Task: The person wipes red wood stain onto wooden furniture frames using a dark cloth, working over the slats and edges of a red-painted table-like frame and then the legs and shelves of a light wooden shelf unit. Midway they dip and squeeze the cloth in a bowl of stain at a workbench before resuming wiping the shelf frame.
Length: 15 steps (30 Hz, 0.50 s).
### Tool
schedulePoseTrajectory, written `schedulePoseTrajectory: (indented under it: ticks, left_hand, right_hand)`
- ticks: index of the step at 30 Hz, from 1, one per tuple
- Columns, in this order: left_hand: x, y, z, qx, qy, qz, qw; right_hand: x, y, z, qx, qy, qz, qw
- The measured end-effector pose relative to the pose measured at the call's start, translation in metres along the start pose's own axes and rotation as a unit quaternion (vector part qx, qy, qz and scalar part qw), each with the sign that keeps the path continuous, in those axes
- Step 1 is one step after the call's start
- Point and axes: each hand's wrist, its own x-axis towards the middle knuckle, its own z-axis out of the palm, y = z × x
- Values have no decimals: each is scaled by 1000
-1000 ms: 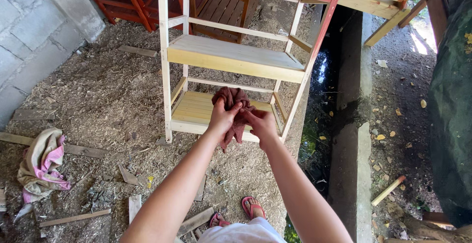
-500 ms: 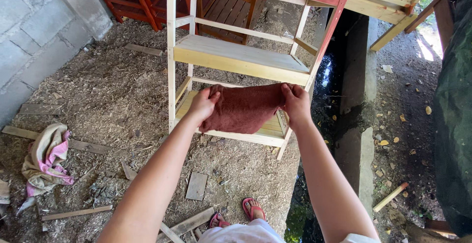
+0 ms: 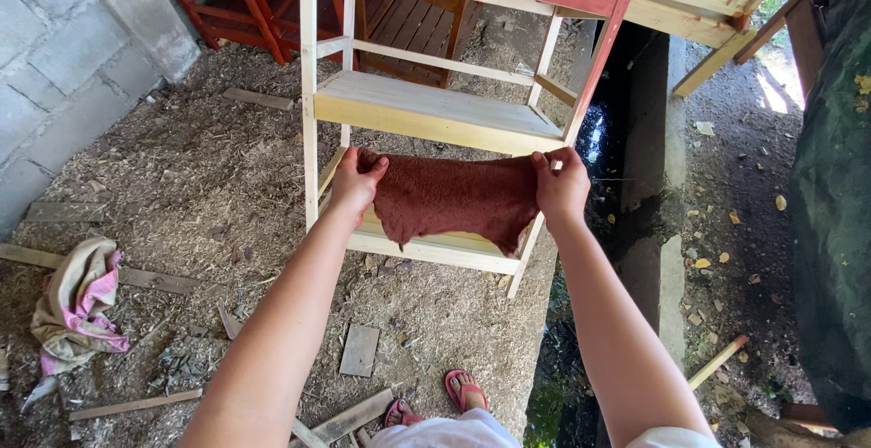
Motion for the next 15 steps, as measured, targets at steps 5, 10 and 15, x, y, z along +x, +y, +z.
schedulePoseTrajectory:
  ticks: [5, 10, 15]
  left_hand:
    - [3, 7, 3, 63, -12, -20, 998]
    - [-5, 18, -9, -11, -22, 12, 1000]
    - [-11, 20, -3, 295, -82, 76, 949]
  right_hand:
    - [8, 13, 0, 164, -73, 75, 981]
    - [9, 24, 1, 201, -189, 31, 961]
    - [11, 16, 6, -99, -209, -75, 970]
